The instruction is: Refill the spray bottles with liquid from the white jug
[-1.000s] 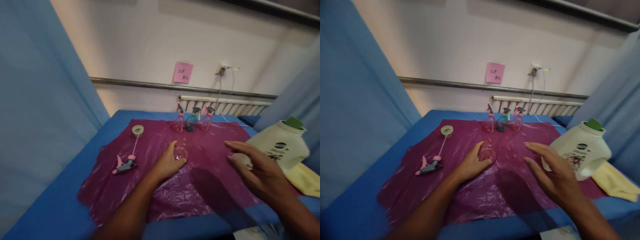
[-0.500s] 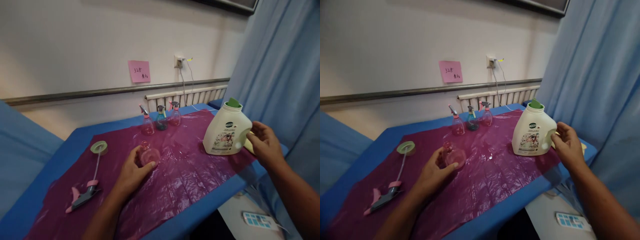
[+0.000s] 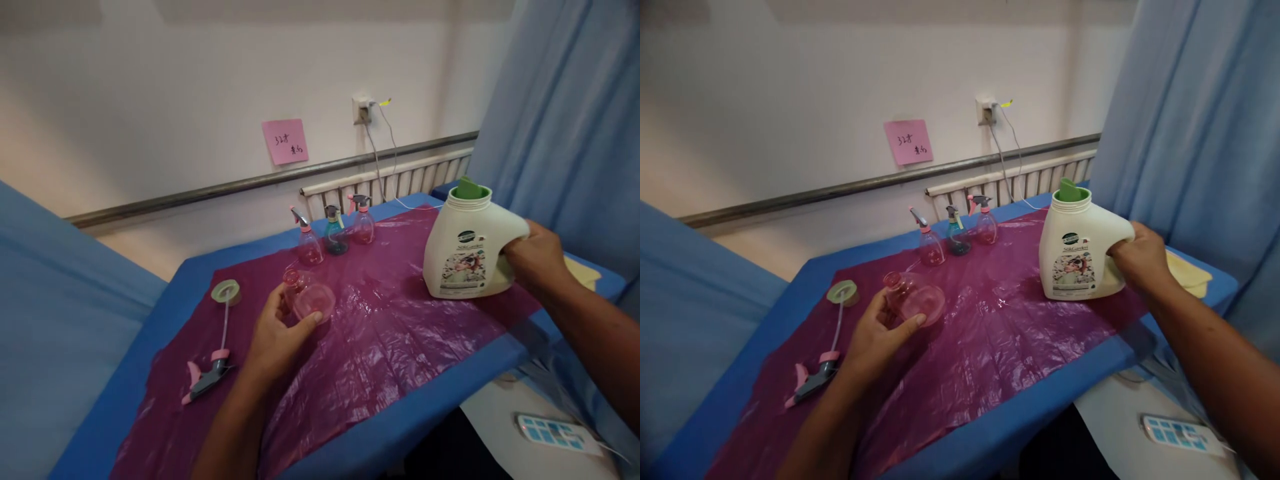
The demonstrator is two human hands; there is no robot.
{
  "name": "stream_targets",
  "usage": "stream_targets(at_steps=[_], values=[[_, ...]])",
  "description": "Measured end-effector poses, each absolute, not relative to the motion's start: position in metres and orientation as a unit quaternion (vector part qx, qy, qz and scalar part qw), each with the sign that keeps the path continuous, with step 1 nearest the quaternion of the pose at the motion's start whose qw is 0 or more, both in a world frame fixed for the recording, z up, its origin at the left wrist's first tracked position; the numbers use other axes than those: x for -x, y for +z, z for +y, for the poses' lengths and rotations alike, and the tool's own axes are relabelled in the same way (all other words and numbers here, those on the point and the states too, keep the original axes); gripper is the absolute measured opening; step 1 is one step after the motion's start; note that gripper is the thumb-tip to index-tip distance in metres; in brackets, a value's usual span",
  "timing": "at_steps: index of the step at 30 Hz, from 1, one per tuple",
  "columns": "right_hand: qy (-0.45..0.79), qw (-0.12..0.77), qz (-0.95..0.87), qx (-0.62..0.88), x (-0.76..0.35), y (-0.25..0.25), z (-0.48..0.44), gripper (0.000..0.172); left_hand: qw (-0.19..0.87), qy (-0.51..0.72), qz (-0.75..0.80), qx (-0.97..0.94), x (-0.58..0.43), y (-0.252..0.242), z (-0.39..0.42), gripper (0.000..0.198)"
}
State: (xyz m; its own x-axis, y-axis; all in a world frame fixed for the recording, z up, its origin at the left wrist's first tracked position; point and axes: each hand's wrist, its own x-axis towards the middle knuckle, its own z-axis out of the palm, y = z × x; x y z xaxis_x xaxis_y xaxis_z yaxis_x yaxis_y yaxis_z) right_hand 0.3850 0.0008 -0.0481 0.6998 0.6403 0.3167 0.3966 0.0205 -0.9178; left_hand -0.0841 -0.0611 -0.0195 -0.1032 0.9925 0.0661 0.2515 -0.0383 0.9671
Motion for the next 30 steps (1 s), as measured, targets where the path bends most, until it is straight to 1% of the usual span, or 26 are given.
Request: stream_targets(at_steps=[3, 6, 11, 20, 26, 30], values=[[0.111, 0.558, -0.392, 0.723, -0.372, -0.022, -0.001, 0.019, 0.398, 0.474, 0.569, -0.542, 0.083, -0.020, -0.062, 0.073], [0.072, 0.508, -0.450, 0.731, -0.359, 0.001, -0.002, 0.015, 0.393, 0.472, 0.575, -0.540, 0.082, -0.020, -0.061, 0.073], [0.045, 0.447, -0.537, 0.714, -0.339, 0.022, 0.007, 0.017, 0.377, 0.465, 0.590, -0.542, 0.084, -0.024, -0.057, 0.074], [0.032, 0.402, -0.636, 0.658, -0.305, 0.026, 0.018, 0.025, 0.367, 0.454, 0.593, -0.555, 0.092, -0.034, -0.055, 0.079], [-0.002, 0.283, -0.661, 0.695, -0.297, 0.024, 0.022, 0.037, 0.355, 0.449, 0.597, -0.563, 0.096, -0.043, -0.057, 0.078], [-0.008, 0.210, -0.683, 0.700, -0.287, 0.030, 0.023, 0.039, 0.350, 0.451, 0.603, -0.558, 0.093, -0.041, -0.061, 0.074]])
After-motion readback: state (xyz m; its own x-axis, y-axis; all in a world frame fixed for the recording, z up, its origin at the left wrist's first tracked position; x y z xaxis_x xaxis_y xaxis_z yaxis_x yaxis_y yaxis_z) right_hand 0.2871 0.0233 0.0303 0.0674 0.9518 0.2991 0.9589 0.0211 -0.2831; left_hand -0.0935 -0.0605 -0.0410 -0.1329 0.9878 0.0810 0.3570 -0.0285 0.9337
